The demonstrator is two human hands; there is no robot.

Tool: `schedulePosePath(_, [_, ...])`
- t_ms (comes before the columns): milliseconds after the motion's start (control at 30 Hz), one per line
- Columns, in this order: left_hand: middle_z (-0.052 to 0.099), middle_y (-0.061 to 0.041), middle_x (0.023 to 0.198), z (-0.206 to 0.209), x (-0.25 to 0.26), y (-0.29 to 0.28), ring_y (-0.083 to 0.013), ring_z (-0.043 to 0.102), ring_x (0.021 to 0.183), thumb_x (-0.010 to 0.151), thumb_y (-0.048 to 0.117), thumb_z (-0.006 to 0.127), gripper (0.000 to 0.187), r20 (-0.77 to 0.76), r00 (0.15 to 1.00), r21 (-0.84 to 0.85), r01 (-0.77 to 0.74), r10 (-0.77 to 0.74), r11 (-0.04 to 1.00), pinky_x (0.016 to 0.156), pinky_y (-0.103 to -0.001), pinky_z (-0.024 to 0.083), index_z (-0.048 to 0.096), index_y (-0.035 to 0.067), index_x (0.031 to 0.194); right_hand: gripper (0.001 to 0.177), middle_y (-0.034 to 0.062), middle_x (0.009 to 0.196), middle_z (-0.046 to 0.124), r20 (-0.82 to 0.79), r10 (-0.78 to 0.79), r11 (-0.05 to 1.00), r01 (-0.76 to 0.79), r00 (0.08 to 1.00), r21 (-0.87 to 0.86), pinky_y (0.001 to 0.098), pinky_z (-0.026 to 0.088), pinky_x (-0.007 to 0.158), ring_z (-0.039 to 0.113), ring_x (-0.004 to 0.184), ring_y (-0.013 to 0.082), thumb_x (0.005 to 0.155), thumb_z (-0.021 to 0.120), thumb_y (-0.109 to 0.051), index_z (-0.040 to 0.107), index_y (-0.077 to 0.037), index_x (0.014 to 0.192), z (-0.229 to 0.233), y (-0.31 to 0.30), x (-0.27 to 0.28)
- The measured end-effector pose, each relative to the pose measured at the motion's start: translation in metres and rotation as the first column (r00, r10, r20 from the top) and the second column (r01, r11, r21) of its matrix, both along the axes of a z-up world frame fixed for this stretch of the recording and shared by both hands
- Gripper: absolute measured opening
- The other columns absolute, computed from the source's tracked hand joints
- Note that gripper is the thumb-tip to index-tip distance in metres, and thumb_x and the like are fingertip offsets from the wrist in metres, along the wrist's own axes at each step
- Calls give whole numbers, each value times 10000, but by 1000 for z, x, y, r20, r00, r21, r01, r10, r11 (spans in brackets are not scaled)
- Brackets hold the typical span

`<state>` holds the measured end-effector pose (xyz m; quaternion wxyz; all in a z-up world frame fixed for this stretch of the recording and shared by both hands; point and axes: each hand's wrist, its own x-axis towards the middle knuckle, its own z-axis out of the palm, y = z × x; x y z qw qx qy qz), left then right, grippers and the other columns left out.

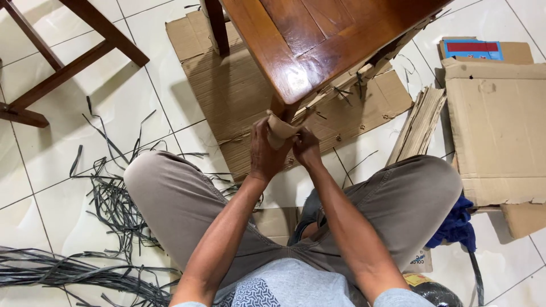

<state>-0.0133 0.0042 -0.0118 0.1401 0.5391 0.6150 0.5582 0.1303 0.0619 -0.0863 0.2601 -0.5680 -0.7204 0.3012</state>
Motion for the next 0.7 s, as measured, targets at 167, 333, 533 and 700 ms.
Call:
schedulePosePath(167, [571, -185, 1244, 8, -8, 1, -417, 612, 1156, 806, 281, 885, 814, 33, 999, -9, 42, -41, 999, 983, -504, 525, 461, 77, 1471, 194, 193, 1134, 728, -106, -48, 985, 29, 993, -172, 535, 575, 890, 721, 1028, 415, 970, 615, -195, 669, -87, 1122, 27, -3, -12])
schedulePosePath(333, [591, -204, 1272, 11, -12, 6, -477, 633, 1118, 878, 269, 811, 800, 55, 997, -77, 59, -55, 995, 891, -603, 548, 406, 108, 1549, 263, 198, 1199, 702, -162, -86, 969, 45, 983, -244, 525, 593, 925, 715, 1080, 406, 965, 639, -216, 664, -84, 1191, 36, -8, -15])
schedulePosePath(533, [561, -205, 1347, 0, -14, 11, -468, 588, 1246, 884, 248, 829, 835, 97, 991, -57, 100, -94, 993, 985, -552, 535, 393, 135, 1587, 284, 224, 1227, 671, -172, -83, 972, 41, 982, -232, 544, 586, 944, 700, 1102, 432, 983, 648, -229, 652, -68, 1217, 39, -12, -16])
schedulePosePath(700, [540, -182, 1369, -6, -12, 17, -442, 575, 1278, 884, 208, 839, 844, 107, 991, -86, 84, -75, 993, 1009, -509, 542, 387, 162, 1595, 297, 237, 1232, 648, -202, -107, 974, 62, 973, -218, 553, 596, 935, 689, 1110, 446, 999, 664, -203, 629, -45, 1248, 45, -14, -18])
